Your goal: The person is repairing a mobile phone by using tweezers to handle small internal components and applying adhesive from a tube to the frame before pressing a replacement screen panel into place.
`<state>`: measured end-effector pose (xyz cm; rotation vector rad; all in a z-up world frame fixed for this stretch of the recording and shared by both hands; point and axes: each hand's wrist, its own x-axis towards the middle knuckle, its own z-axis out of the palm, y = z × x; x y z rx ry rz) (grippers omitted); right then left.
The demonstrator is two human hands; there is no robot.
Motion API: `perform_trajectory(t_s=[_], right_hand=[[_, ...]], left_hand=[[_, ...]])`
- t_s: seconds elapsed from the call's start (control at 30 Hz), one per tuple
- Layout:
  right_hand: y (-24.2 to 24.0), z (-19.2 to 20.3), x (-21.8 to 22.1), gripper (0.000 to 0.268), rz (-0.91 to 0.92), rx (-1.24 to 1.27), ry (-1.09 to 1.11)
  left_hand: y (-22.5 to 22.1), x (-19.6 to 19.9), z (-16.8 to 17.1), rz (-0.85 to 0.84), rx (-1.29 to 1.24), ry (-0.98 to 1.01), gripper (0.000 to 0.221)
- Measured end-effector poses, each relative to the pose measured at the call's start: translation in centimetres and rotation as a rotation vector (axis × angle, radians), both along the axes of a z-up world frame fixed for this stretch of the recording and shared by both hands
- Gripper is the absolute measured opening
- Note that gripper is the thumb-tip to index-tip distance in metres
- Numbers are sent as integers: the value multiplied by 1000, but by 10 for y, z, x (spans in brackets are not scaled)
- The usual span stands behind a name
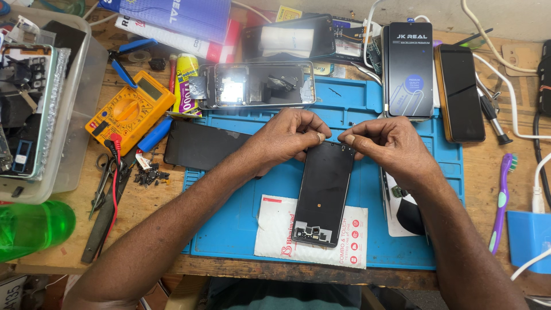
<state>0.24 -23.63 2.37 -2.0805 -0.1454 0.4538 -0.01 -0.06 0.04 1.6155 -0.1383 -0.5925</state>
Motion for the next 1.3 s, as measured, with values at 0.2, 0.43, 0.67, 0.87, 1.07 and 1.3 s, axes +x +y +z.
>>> perform_trajectory(t_s=[0.2,0.43,0.67,0.87,1.07,1.3], right_hand=[[5,1,-4,27,-15,-1,-5],[11,6,-8,22,-32,4,39],[8,12,-8,18,86,-103,-131],[8,10,-12,10,171,-196,-370],[6,3,-11,8,200,-227,-467],[-1,11,-7,11,55,-237,-353]], left_hand=[[-3,-4,-3,37,-42,-37,19],[-6,-6,-6,64,-48,-102,15],[-3,-6,-1,36,-109,-51,16],[1,-3,0,-11,-24,-40,23],[1,-1,0,-8,-8,-11,24],[1,-1,0,-24,12,3,26]])
